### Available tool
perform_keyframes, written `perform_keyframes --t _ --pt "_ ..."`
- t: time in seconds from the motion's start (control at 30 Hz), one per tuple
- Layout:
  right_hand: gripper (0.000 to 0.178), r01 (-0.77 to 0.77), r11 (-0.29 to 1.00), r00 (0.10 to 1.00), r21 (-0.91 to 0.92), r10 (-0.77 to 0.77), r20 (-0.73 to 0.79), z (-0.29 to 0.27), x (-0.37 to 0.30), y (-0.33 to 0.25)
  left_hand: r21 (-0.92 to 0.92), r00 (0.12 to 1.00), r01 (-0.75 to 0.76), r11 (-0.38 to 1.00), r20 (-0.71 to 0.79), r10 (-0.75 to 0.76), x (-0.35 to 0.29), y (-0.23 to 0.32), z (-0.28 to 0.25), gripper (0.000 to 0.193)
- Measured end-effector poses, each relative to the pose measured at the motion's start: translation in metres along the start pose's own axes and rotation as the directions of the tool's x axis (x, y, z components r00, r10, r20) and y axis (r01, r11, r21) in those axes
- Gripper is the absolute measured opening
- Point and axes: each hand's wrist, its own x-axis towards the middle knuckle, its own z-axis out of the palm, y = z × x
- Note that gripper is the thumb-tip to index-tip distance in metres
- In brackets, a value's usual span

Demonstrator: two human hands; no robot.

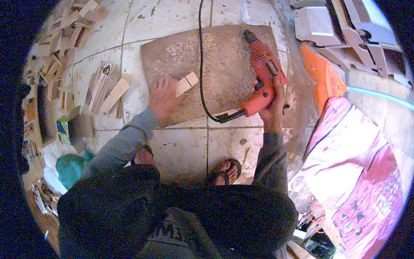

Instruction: The person sits on the floor and uses a red corded drill to make holes in small wooden pieces. They handle the wood with both hands, position each piece, drill, and then set it aside. The person also briefly handles a small white packet and a green cup, and walks to a water dispenser to fill the cup.

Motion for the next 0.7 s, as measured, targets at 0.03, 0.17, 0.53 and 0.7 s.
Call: perform_keyframes --t 0.03,0.17,0.53,0.7 --pt "0.057 -0.012 1.0 1.0 0.017 0.012 0.001 0.0 0.0 -0.002 -0.025 1.0 0.016 1.0 -0.001 -0.016 -0.001 0.001 -0.001 0.041" --pt "0.056 0.04 0.998 0.997 -0.05 -0.043 -0.063 0.002 0.002 -0.004 -0.135 0.997 0.072 0.988 0.031 -0.069 -0.005 0.001 -0.008 0.041" --pt "0.052 0.373 0.878 0.918 -0.3 -0.395 -0.014 0.043 -0.035 -0.062 -0.094 0.99 -0.021 0.995 0.138 0.034 0.03 0.014 -0.029 0.065" --pt "0.047 0.506 0.775 0.851 -0.378 -0.52 0.074 0.051 -0.055 -0.115 -0.05 0.979 -0.113 0.992 0.167 0.12 0.045 0.02 -0.024 0.061"
